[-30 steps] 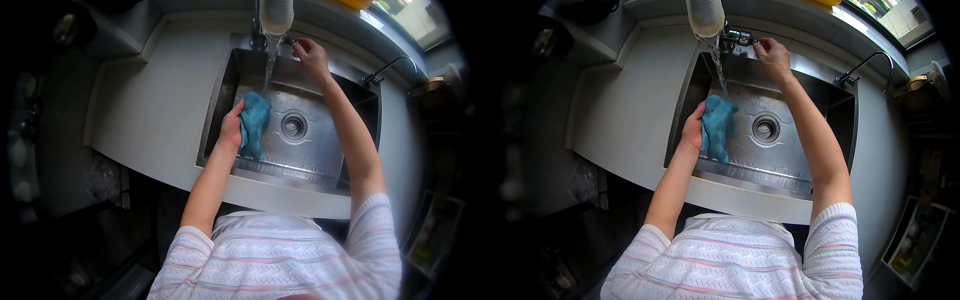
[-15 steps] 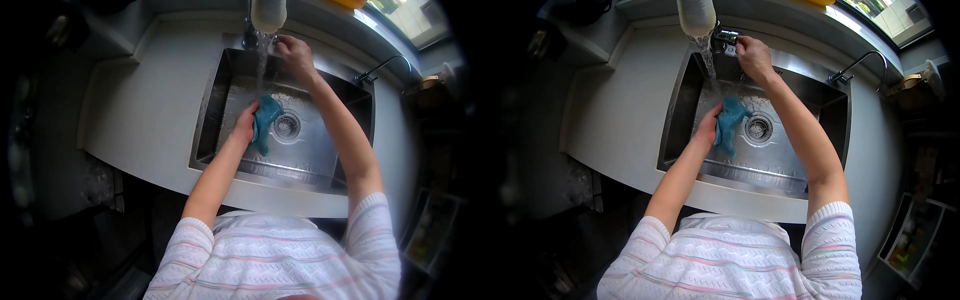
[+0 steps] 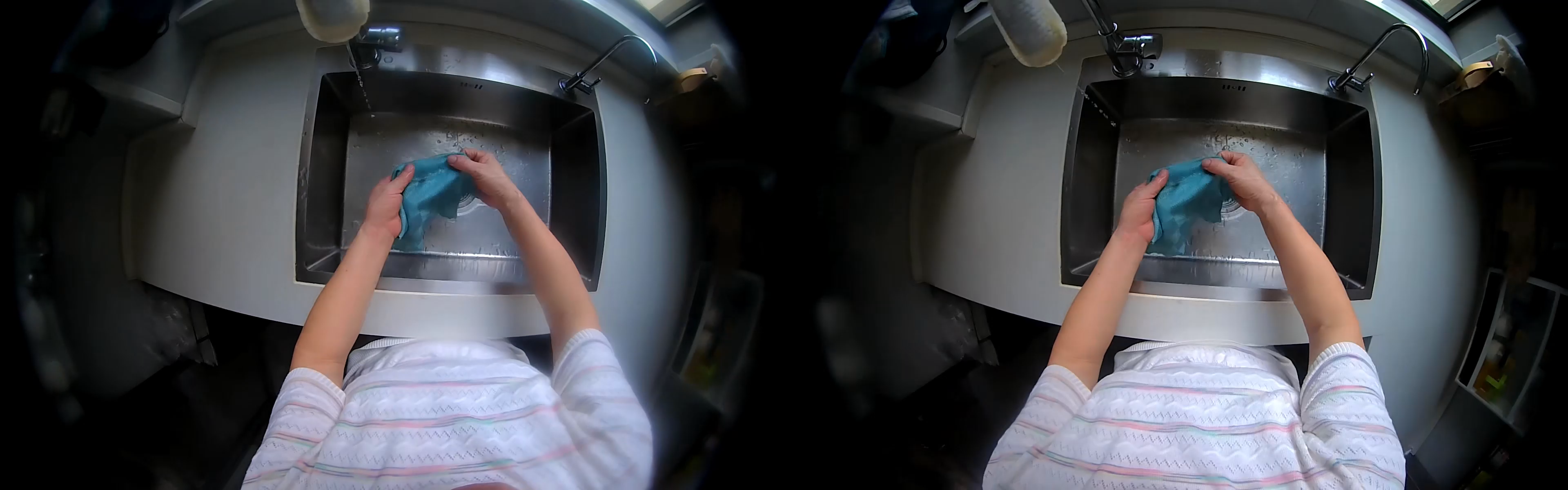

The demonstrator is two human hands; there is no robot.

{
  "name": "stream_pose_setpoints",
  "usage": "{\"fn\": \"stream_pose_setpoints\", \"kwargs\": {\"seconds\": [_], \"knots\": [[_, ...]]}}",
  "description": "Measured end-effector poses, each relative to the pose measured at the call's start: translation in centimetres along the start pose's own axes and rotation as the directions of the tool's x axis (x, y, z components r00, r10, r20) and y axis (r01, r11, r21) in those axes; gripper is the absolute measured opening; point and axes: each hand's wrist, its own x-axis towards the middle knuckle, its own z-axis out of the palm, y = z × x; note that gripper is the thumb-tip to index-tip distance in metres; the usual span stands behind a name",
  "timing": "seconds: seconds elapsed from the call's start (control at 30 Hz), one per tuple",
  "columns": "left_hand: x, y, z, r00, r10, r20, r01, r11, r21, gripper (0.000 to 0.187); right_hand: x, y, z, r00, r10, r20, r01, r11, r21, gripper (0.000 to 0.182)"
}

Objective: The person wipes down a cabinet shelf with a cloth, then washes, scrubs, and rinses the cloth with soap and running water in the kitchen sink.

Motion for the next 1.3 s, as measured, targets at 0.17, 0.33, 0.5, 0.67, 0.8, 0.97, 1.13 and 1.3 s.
{"fn": "stream_pose_setpoints", "kwargs": {"seconds": [0.17,0.33,0.5,0.67,0.8,0.97,1.13,1.3], "knots": [[1.2,-0.8,-0.2,0.966,0.111,-0.231,-0.111,0.994,0.014,0.034,2.4,1.1,3.8,0.894,-0.430,-0.127,0.274,0.750,-0.602,0.024],[3.4,-2.2,-3.0,0.997,0.046,0.069,-0.033,0.984,-0.177,0.039,2.1,2.2,7.3,0.861,-0.500,-0.092,0.159,0.436,-0.886,0.023],[1.5,-2.5,1.2,0.992,0.080,-0.094,-0.097,0.977,-0.188,0.044,2.3,2.9,8.6,0.827,-0.560,-0.048,0.140,0.287,-0.948,0.033],[2.4,-3.8,-1.3,0.996,0.075,-0.045,-0.081,0.985,-0.152,0.042,4.1,4.3,6.8,0.859,-0.510,-0.034,0.127,0.277,-0.952,0.036],[1.3,-2.4,1.9,0.958,0.106,-0.266,-0.096,0.994,0.049,0.048,3.2,3.6,7.7,0.815,-0.576,-0.058,0.138,0.290,-0.947,0.035],[1.7,-2.7,-0.3,0.974,0.075,-0.212,-0.111,0.980,-0.165,0.053,2.7,4.2,9.6,0.825,-0.566,-0.004,0.198,0.295,-0.935,0.034],[0.6,-1.3,2.0,0.947,0.041,-0.318,-0.021,0.998,0.066,0.037,2.6,3.5,9.3,0.841,-0.541,0.000,0.148,0.230,-0.962,0.025],[0.6,-1.8,1.3,0.921,0.115,-0.372,-0.080,0.991,0.108,0.032,4.4,4.1,8.5,0.839,-0.539,-0.075,0.102,0.291,-0.951,0.037]]}}
